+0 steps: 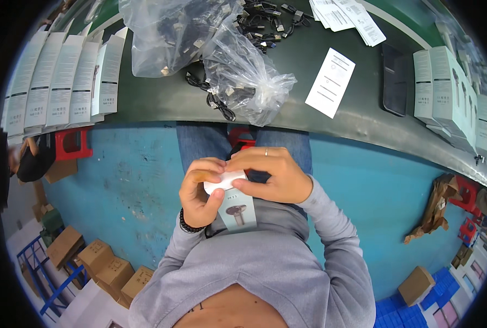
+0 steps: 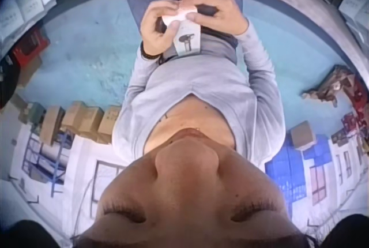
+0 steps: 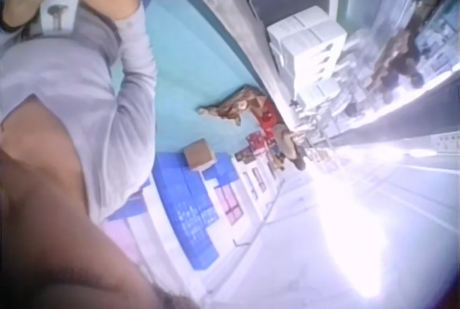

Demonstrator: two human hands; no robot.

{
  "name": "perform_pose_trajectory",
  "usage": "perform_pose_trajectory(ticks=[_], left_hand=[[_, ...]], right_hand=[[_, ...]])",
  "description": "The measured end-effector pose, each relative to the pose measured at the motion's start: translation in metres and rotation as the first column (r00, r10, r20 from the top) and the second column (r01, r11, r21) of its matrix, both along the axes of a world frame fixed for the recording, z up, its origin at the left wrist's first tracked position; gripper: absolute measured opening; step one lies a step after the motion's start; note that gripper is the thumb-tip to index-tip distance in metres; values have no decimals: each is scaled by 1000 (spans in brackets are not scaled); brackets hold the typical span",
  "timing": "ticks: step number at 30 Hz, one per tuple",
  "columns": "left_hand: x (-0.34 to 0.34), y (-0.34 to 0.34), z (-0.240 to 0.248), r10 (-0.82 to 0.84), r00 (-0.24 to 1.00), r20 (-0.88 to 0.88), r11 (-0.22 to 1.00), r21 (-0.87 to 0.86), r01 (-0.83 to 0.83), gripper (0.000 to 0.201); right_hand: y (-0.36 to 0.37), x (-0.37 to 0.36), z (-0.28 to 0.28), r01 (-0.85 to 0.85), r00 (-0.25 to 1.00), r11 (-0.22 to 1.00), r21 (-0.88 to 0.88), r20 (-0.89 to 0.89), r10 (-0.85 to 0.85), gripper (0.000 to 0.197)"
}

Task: Packaging hair dryers into individual boxes on an assembly line.

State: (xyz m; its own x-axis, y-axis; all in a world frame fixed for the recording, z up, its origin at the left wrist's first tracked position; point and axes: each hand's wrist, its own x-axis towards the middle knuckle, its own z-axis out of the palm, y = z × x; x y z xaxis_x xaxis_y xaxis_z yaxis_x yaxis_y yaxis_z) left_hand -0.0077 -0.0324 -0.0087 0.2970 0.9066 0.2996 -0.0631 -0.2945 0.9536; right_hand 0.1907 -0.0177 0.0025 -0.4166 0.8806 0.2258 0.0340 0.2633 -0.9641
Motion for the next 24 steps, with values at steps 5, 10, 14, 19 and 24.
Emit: perform_pose_trajectory(ticks=[5, 10, 14, 19, 24], left_hand=[[-1, 1, 0, -47, 999, -7, 998, -48, 47, 16], [-2, 16, 20, -149, 979, -140, 983, -132, 130, 13], [1, 23, 23, -233, 954, -189, 961, -196, 196, 10], [7, 18, 6, -179, 961, -213, 984, -22, 178, 10], [-2, 18, -4, -137, 965, -222, 973, 155, 174, 13]], right_hand=[[-4, 5, -4, -12, 1000, 997, -80, -15, 11, 12], [-4, 13, -7, -33, 999, 992, -118, -2, 33, 12], [-3, 19, -11, -37, 999, 986, -162, -13, 36, 13], [-4, 29, -18, -85, 996, 991, -106, 0, 85, 20], [-33, 15, -30, 43, 987, 997, 62, 149, -52, 42]])
